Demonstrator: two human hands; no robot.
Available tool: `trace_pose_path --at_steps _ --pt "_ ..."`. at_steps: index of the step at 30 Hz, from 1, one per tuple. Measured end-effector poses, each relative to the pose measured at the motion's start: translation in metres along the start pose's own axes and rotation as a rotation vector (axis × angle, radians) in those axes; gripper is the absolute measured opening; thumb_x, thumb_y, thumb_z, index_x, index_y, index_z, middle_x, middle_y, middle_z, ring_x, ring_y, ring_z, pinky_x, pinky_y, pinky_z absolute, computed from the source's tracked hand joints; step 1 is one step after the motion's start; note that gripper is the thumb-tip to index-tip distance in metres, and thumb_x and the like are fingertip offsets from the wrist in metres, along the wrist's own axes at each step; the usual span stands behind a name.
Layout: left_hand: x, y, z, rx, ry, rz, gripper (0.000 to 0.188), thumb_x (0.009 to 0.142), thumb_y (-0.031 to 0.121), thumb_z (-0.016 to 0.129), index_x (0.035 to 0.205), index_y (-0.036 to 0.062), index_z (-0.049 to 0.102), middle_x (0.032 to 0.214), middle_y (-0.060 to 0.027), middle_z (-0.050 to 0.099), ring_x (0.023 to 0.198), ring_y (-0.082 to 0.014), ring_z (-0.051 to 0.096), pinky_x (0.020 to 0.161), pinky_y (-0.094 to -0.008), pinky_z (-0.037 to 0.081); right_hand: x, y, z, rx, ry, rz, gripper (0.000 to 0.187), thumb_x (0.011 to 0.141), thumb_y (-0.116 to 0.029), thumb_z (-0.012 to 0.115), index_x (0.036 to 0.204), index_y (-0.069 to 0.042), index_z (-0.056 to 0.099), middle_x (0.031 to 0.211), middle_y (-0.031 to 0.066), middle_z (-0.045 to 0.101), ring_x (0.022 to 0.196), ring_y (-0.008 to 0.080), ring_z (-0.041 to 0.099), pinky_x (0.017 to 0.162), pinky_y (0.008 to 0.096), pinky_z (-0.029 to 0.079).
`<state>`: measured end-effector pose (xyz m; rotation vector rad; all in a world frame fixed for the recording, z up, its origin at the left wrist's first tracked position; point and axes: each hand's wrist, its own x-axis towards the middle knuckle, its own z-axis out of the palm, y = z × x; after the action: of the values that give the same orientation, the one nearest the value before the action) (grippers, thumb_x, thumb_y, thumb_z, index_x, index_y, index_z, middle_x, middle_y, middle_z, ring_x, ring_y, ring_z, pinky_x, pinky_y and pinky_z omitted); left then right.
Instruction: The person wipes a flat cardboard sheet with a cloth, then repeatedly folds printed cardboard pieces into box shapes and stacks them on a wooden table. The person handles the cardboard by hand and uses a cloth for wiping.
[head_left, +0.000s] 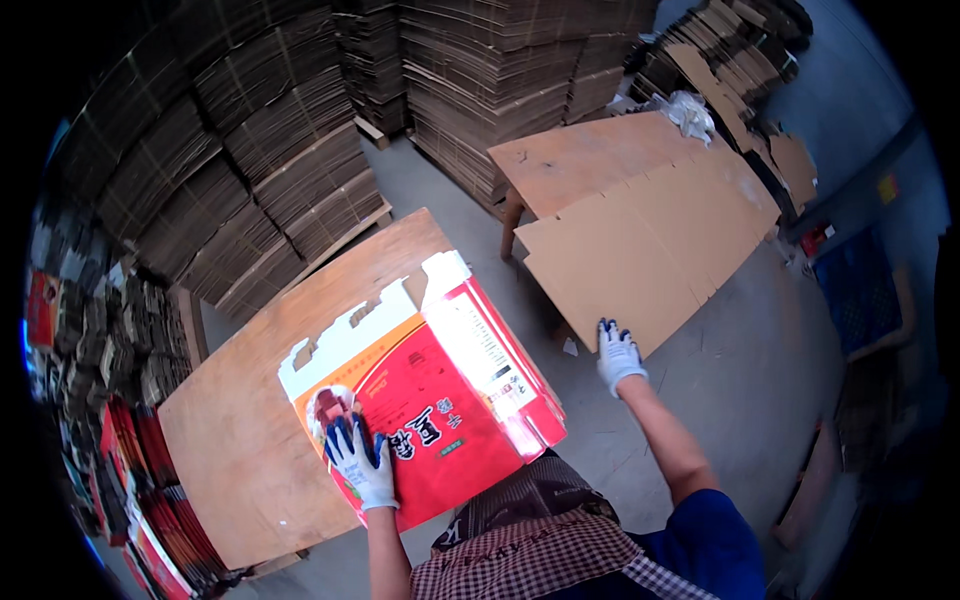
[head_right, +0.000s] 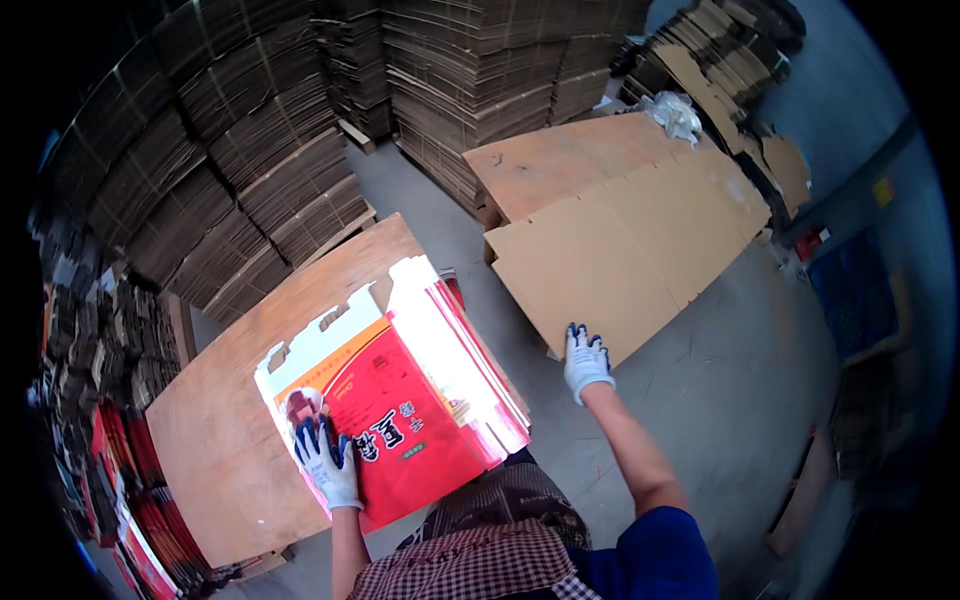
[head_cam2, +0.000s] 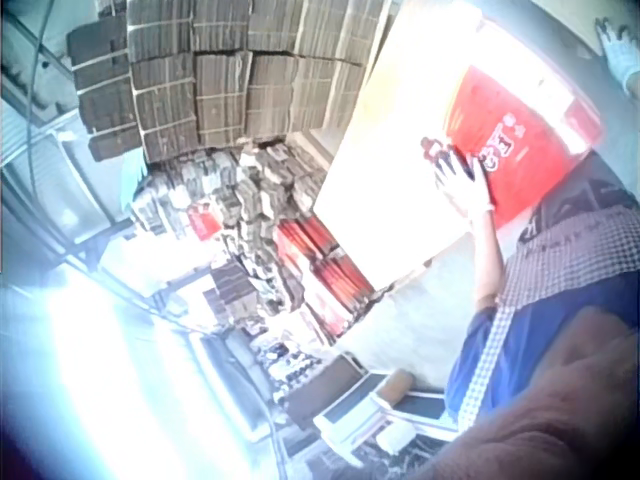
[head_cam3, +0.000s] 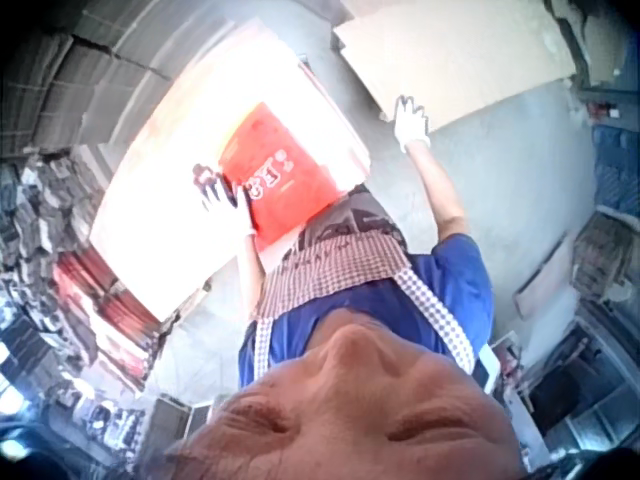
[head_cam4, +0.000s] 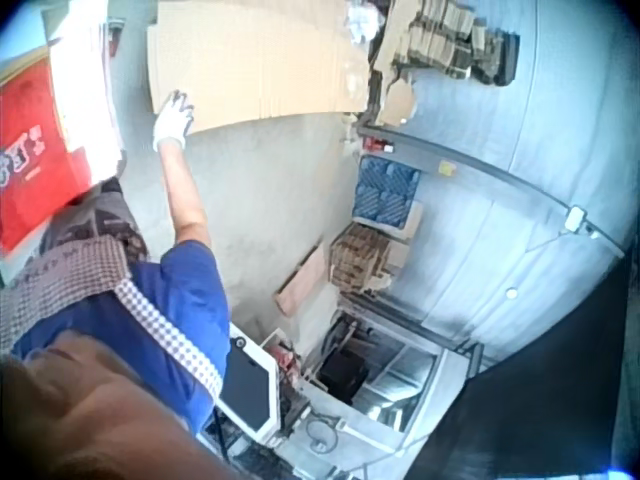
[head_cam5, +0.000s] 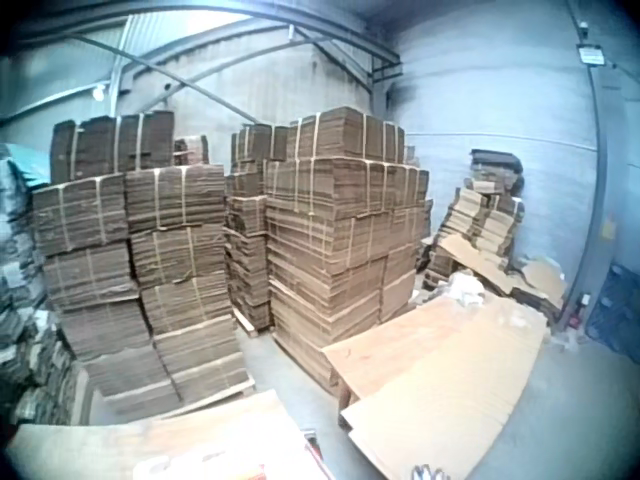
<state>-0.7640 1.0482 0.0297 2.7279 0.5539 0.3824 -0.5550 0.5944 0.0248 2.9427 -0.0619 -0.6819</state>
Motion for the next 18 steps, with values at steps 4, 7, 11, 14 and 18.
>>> trace_pose_path --at_steps 4,7,11,14,18 --pt "-0.009 -0.021 0.019 0.04 -0.073 0.033 0.065 0.086 0.044 0.071 0.142 0.0146 0.057 0.161 -0.0203 0.033 0.149 -0.0439 0.025 0.122 -0.0596 0.012 -0.051 0.029 -0.1 0.25 0.523 -0.323 0.057 0.094 -0.011 0.054 0.15 -0.005 0.043 0.13 0.0213 0.06 0.115 0.0324 0.063 0.096 0.0425 0.05" --pt "-0.008 -0.018 0.017 0.06 -0.091 0.03 0.063 0.088 0.047 0.069 0.141 0.016 0.059 0.16 -0.0207 0.034 0.15 -0.0439 0.023 0.123 -0.0594 0.011 -0.146 0.03 -0.24 0.616 0.373 -0.118 0.032 0.092 -0.015 0.068 0.119 0.0 0.063 0.081 0.0103 0.066 0.071 0.0159 0.057 0.067 0.0328 0.049" --pt "-0.009 -0.025 0.014 0.038 -0.089 0.017 0.06 0.088 0.045 0.069 0.139 0.0153 0.06 0.157 -0.0201 0.039 0.149 -0.0428 0.027 0.123 -0.0591 0.014 -0.243 0.023 -0.312 1.577 0.435 -0.329 0.041 0.092 -0.011 0.068 0.129 0.002 0.057 0.116 0.0118 0.069 0.099 0.0173 0.07 0.086 0.0241 0.055" --pt "-0.013 -0.037 0.026 -0.109 -0.036 -0.005 0.055 0.09 0.034 0.068 0.14 0.0151 0.059 0.156 -0.017 0.042 0.145 -0.0435 0.034 0.123 -0.0562 0.017 -0.251 0.017 -0.299 1.583 0.403 -0.473 0.048 0.088 -0.013 0.064 0.133 0.003 0.055 0.115 0.0123 0.069 0.099 0.0181 0.069 0.088 0.0291 0.055" --pt "-0.027 -0.071 0.04 -0.813 0.0 -0.163 0.053 0.105 0.035 0.035 0.147 0.0045 0.048 0.151 -0.0147 0.049 0.14 -0.0322 0.045 0.118 -0.0451 0.03 -0.201 -0.023 -0.202 1.674 0.108 -0.268 0.045 0.085 -0.007 0.067 0.128 0.001 0.059 0.105 0.008 0.067 0.091 0.0147 0.066 0.084 0.0288 0.055"
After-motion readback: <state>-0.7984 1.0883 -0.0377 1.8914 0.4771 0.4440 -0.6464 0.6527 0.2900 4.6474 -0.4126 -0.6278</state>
